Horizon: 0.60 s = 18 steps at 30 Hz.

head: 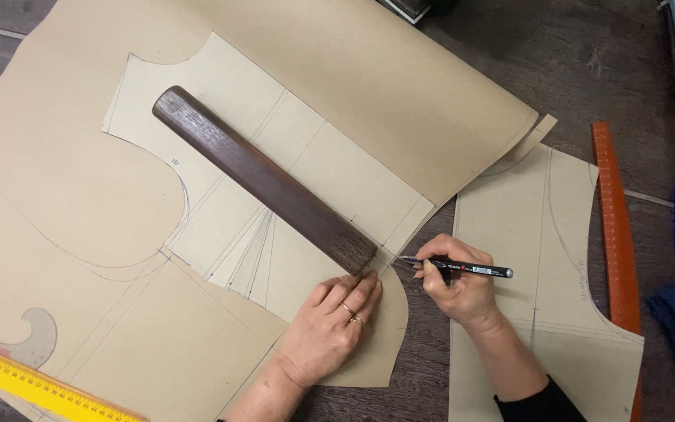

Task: The person uses a pen and a curved wooden ruler to trace and draw lines on a paper pattern placed on a large sheet of brown paper. They adjust the ruler's position multiple times to create curved and straight lines on the pattern.

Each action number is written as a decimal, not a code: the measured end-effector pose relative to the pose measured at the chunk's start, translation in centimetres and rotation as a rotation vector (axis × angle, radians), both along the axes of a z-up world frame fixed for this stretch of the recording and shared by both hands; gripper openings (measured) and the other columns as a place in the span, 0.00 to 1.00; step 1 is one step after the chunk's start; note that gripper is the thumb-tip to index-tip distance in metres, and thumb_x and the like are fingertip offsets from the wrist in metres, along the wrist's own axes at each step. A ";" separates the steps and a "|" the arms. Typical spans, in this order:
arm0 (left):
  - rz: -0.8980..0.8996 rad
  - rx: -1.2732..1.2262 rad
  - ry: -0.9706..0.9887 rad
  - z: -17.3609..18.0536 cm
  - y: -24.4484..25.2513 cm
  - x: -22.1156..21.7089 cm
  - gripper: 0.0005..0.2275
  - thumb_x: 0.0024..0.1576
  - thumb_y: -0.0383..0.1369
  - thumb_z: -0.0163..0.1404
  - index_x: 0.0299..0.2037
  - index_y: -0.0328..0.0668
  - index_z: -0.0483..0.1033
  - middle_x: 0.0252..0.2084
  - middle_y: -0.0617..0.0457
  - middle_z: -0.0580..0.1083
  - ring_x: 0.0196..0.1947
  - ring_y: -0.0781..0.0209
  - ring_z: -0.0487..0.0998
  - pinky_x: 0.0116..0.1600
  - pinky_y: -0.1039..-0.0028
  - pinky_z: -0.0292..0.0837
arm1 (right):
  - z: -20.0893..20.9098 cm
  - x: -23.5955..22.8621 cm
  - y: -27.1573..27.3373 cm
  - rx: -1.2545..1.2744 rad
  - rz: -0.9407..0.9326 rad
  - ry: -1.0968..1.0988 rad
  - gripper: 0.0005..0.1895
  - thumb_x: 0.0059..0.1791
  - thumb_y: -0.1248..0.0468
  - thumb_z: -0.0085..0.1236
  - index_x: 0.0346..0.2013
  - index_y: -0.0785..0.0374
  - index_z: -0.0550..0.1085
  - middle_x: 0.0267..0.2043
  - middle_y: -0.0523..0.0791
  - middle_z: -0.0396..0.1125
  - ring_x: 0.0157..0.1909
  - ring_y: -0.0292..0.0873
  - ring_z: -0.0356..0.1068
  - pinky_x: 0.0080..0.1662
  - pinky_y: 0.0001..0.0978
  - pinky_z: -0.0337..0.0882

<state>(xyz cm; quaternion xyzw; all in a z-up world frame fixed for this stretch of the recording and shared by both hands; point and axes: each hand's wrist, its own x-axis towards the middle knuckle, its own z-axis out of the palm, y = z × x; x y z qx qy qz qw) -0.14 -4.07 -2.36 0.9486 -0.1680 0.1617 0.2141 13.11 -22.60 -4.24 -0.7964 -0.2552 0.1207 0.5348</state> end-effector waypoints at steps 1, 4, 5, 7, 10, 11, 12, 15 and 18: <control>0.001 0.000 0.001 0.0 0.0 0.0 0.13 0.64 0.26 0.38 0.53 0.26 0.69 0.56 0.40 0.69 0.49 0.48 0.71 0.53 0.65 0.65 | 0.0 0.0 0.0 0.000 0.001 0.001 0.05 0.43 0.65 0.48 0.28 0.63 0.72 0.25 0.43 0.68 0.21 0.37 0.74 0.23 0.19 0.70; 0.006 -0.013 -0.011 0.0 0.0 0.0 0.12 0.64 0.25 0.37 0.52 0.26 0.70 0.56 0.40 0.69 0.49 0.48 0.71 0.51 0.65 0.65 | 0.0 -0.1 0.0 -0.016 -0.004 0.002 0.05 0.44 0.64 0.49 0.28 0.62 0.72 0.25 0.42 0.68 0.22 0.35 0.73 0.25 0.19 0.69; 0.010 -0.005 -0.012 0.0 0.0 0.0 0.12 0.63 0.25 0.37 0.53 0.26 0.70 0.56 0.40 0.69 0.48 0.49 0.71 0.52 0.66 0.66 | 0.1 -0.1 0.0 -0.016 -0.001 0.004 0.05 0.44 0.65 0.49 0.28 0.62 0.72 0.24 0.42 0.68 0.22 0.35 0.72 0.25 0.20 0.69; 0.014 0.005 -0.013 -0.1 0.0 0.0 0.12 0.63 0.25 0.37 0.53 0.27 0.70 0.56 0.41 0.70 0.48 0.50 0.71 0.52 0.66 0.66 | 0.0 0.0 0.0 -0.015 0.003 0.006 0.04 0.44 0.66 0.49 0.27 0.62 0.72 0.23 0.43 0.67 0.22 0.34 0.72 0.26 0.20 0.69; 0.004 0.014 0.003 -0.2 0.0 0.0 0.13 0.64 0.26 0.36 0.54 0.28 0.69 0.57 0.42 0.69 0.50 0.50 0.71 0.53 0.67 0.65 | -0.3 -0.1 -0.1 -0.012 0.015 -0.047 0.05 0.45 0.65 0.48 0.28 0.63 0.71 0.25 0.43 0.66 0.22 0.36 0.73 0.26 0.19 0.68; 0.005 0.009 -0.005 -0.1 0.0 0.0 0.13 0.63 0.25 0.37 0.53 0.27 0.70 0.56 0.42 0.69 0.49 0.50 0.71 0.53 0.67 0.65 | -0.2 -0.1 -0.1 0.001 0.005 -0.017 0.05 0.45 0.65 0.49 0.28 0.63 0.71 0.25 0.43 0.67 0.21 0.36 0.73 0.25 0.19 0.68; 0.007 0.004 -0.012 -0.1 0.0 0.0 0.12 0.63 0.25 0.38 0.53 0.27 0.70 0.56 0.42 0.69 0.48 0.50 0.71 0.52 0.67 0.65 | -0.2 -0.1 0.0 0.013 -0.004 0.014 0.05 0.45 0.65 0.50 0.28 0.64 0.71 0.25 0.43 0.67 0.21 0.36 0.73 0.25 0.19 0.69; 0.018 -0.009 -0.021 0.1 -0.1 0.1 0.12 0.63 0.25 0.39 0.52 0.27 0.70 0.55 0.41 0.70 0.48 0.50 0.71 0.51 0.67 0.65 | -0.2 -0.1 -0.1 -0.004 -0.004 0.026 0.05 0.45 0.65 0.49 0.28 0.63 0.71 0.25 0.43 0.67 0.22 0.36 0.73 0.25 0.20 0.70; 0.002 -0.004 -0.002 0.1 0.1 0.1 0.12 0.64 0.25 0.36 0.53 0.27 0.70 0.56 0.41 0.69 0.49 0.50 0.71 0.53 0.66 0.65 | 0.7 -0.1 0.2 0.058 0.038 -0.048 0.06 0.46 0.67 0.47 0.27 0.66 0.70 0.26 0.44 0.66 0.22 0.37 0.72 0.27 0.20 0.73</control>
